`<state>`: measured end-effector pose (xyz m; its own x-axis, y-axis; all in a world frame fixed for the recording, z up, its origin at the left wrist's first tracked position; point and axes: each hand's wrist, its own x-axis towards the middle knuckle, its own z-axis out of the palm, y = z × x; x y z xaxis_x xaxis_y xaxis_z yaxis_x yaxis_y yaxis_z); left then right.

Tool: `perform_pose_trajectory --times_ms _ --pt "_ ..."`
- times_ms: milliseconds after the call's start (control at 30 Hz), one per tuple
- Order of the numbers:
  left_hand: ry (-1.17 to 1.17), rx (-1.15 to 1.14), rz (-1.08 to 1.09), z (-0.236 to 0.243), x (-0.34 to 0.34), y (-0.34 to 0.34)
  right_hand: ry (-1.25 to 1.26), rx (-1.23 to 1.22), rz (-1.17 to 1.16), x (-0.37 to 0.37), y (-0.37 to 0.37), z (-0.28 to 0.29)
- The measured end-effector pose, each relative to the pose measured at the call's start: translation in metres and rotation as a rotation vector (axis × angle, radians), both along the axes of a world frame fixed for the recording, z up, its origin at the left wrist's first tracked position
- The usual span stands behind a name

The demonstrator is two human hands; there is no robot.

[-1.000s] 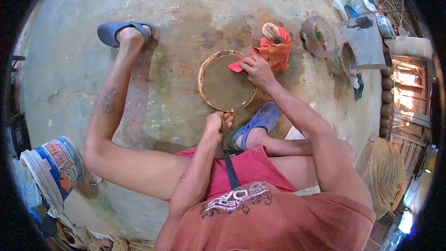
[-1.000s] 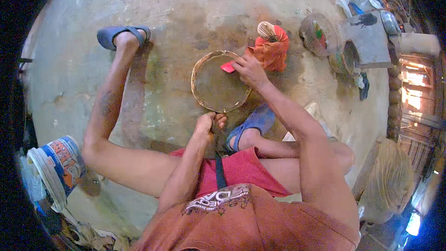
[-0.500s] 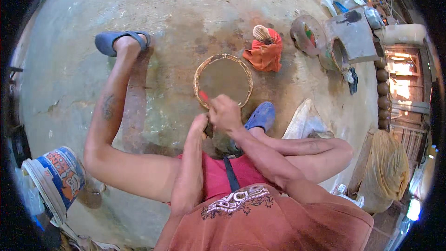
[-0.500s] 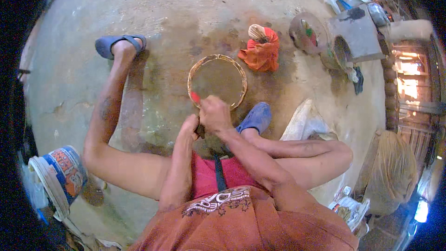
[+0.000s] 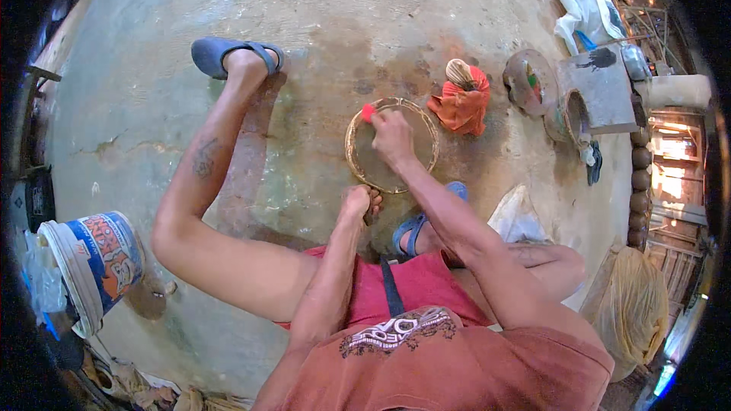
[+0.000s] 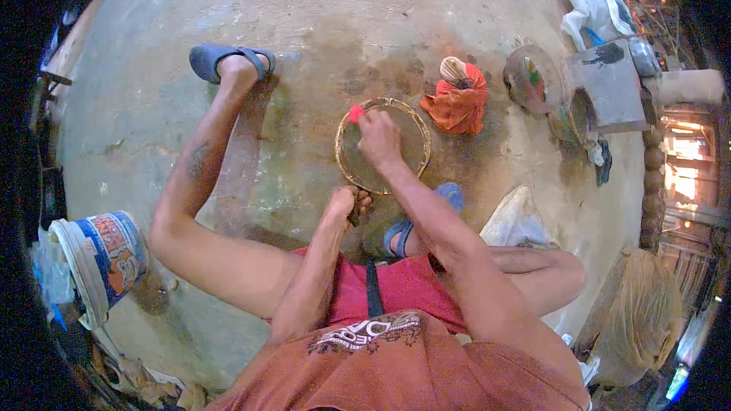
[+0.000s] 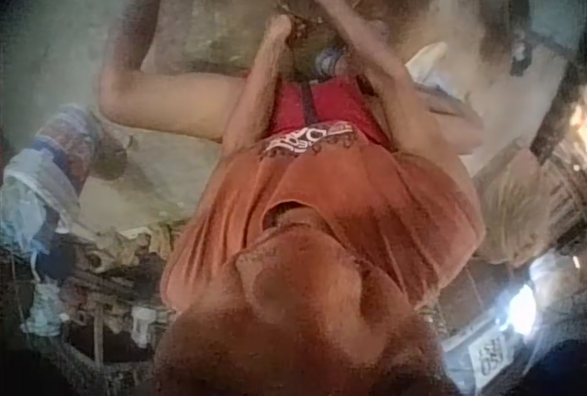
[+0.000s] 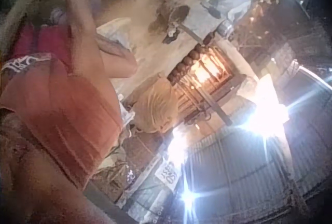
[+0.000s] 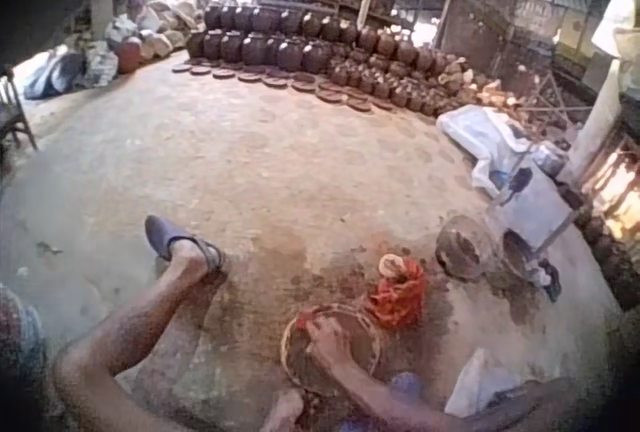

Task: The person shapes clay on a manual wheel by hand, smoothes the edges with a pink tool, and then uses a wire to separate the finished piece from the base before moving it onto a board.

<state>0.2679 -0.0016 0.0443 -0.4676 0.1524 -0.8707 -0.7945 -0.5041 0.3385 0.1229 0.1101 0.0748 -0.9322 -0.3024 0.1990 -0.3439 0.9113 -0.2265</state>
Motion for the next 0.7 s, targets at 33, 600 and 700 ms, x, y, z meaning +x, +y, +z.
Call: perform_pose_trajectory --times_ms 33,600,700 --pt "0.003 0.028 -0.005 -0.002 0.0 0.002 -0.023 0.008 0.143 0.012 0.003 -0.002" --pt "0.073 -0.046 0.256 -0.003 -0.005 -0.02 -0.086 0.433 0.136 0.02 0.236 0.057" --pt "0.083 -0.034 0.314 0.006 -0.014 -0.031 -0.04 0.264 -0.216 0.043 0.208 0.055"
